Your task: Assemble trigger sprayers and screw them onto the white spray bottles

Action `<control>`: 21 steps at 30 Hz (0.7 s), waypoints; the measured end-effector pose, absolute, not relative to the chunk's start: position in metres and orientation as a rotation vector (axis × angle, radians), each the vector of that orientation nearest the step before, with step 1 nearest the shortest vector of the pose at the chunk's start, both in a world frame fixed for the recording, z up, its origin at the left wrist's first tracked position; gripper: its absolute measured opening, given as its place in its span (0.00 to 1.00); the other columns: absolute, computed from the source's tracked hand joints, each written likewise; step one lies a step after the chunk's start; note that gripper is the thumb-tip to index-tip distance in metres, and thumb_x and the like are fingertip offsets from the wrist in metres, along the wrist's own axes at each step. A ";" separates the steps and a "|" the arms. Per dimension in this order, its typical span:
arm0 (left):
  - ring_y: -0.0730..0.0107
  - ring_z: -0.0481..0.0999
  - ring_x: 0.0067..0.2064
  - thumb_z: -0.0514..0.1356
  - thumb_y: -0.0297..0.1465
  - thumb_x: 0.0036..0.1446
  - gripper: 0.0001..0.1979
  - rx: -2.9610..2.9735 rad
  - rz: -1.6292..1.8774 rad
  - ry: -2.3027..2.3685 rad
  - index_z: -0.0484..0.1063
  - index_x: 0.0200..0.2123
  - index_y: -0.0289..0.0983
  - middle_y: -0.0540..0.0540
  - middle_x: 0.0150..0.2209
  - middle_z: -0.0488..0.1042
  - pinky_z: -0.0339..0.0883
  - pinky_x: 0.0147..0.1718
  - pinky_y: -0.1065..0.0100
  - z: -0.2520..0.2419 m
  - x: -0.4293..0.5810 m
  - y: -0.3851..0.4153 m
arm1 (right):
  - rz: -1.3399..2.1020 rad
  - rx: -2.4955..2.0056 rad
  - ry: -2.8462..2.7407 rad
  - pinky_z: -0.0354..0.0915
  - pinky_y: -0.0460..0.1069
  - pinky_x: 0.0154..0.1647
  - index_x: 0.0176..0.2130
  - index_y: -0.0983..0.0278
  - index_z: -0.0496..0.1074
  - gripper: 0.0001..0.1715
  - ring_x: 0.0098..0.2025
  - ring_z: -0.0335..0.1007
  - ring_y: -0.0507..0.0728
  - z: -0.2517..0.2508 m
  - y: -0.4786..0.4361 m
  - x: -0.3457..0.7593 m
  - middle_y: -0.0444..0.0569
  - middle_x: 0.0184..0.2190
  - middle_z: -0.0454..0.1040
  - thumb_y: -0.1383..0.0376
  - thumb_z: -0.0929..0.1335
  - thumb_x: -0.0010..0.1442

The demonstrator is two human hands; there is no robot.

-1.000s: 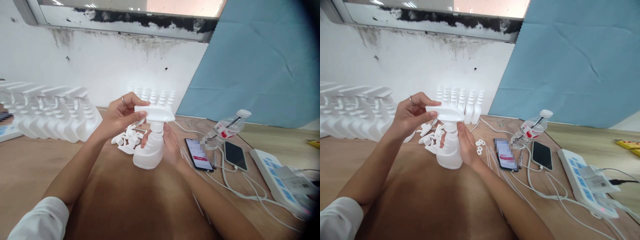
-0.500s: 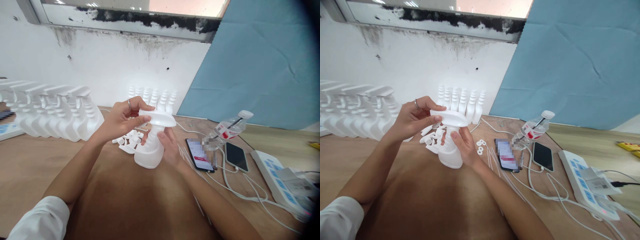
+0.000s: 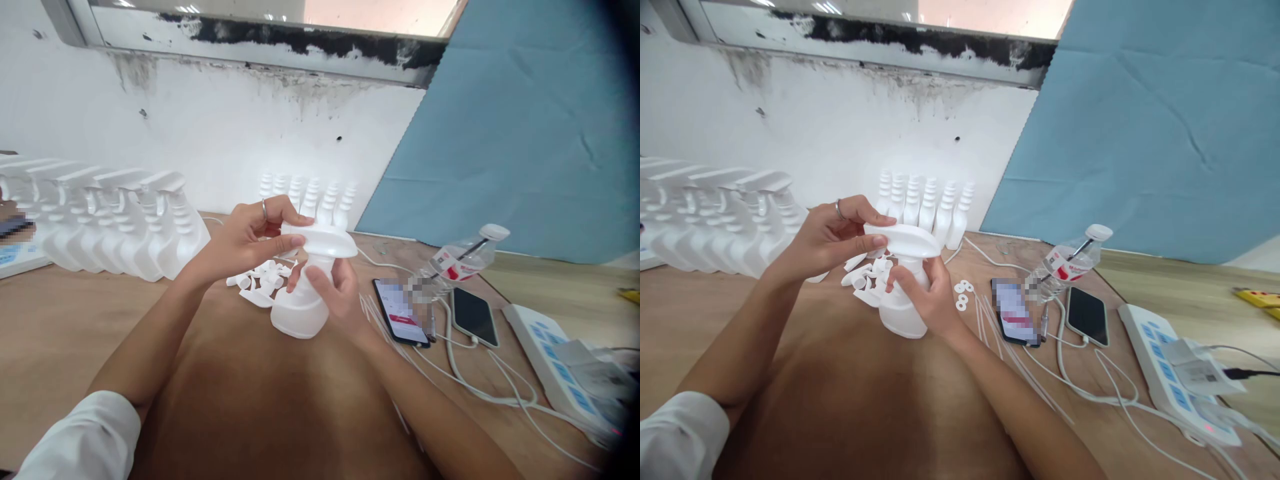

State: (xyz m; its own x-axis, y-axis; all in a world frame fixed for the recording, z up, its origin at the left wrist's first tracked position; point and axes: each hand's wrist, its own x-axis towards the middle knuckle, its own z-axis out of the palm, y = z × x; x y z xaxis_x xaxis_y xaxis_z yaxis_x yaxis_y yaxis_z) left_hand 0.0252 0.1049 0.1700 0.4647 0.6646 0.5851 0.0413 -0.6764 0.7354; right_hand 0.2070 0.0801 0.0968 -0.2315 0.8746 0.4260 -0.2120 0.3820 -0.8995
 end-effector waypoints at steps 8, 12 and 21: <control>0.74 0.71 0.25 0.64 0.37 0.56 0.11 2.064 1.207 0.594 0.74 0.40 0.37 0.48 0.28 0.72 0.66 0.21 0.72 0.170 0.026 0.104 | 1.133 -0.646 -1.443 0.69 0.51 0.32 0.45 0.62 0.64 0.24 0.31 0.73 0.56 0.097 0.079 0.208 0.48 0.29 0.75 0.50 0.69 0.57; 0.74 0.71 0.26 0.64 0.35 0.57 0.10 2.073 1.189 0.586 0.73 0.41 0.37 0.48 0.28 0.73 0.66 0.22 0.72 0.172 0.025 0.103 | 1.126 -0.631 -1.430 0.69 0.52 0.31 0.48 0.61 0.64 0.26 0.31 0.73 0.57 0.094 0.080 0.207 0.49 0.30 0.76 0.46 0.66 0.59; 0.72 0.73 0.27 0.64 0.36 0.57 0.11 2.081 1.160 0.604 0.73 0.40 0.36 0.48 0.29 0.74 0.67 0.24 0.71 0.173 0.024 0.102 | 1.170 -0.612 -1.420 0.69 0.52 0.32 0.47 0.62 0.64 0.21 0.31 0.72 0.57 0.097 0.079 0.205 0.48 0.29 0.75 0.50 0.66 0.61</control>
